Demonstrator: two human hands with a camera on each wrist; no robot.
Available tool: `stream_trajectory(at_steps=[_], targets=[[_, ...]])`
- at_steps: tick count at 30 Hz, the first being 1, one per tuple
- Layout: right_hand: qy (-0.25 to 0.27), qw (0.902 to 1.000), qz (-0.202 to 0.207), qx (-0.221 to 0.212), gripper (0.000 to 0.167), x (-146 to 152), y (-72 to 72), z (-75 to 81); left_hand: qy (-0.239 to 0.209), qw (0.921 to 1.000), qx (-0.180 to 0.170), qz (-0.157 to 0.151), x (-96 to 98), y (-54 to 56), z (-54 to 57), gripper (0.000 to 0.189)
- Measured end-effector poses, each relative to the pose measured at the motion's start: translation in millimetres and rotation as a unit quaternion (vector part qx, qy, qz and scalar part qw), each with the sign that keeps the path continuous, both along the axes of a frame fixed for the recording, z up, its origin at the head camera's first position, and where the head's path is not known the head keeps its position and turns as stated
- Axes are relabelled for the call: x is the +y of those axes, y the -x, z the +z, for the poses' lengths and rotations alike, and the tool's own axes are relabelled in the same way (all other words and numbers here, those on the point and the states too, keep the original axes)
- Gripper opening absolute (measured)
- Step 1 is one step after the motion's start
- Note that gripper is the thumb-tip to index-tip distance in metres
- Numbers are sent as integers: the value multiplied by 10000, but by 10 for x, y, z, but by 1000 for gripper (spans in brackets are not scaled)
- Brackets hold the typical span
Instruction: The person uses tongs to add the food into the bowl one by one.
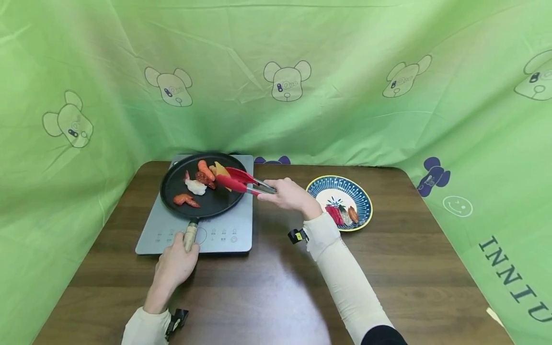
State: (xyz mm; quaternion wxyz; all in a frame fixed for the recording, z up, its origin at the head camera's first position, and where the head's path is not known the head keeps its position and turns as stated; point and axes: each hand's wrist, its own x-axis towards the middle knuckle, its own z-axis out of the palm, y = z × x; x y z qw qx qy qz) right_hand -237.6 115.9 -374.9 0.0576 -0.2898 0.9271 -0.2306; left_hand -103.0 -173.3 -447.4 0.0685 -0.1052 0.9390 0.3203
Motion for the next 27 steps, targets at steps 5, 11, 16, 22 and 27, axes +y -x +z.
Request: stream_trajectory(at_steps=[5,11,16,22,27], targets=[[-192,9990,-405,26,56,-55,63,-42,54,10000,-16,0,-6,-2,-12,53],[-385,9971,-661,-37,58,-108,162,-90,65,10000,20,5,-1,3,-17,52],[-566,9943,-902,-80,61,-149,236,-143,62,10000,10,15,9,2,-15,53],[-523,9933,-1026,-9,54,-211,292,-160,71,10000,10,11,-2,11,-9,53],[-557,9923,-1100,-71,52,-250,308,-171,8,10000,-3,1,-10,13,-20,51]])
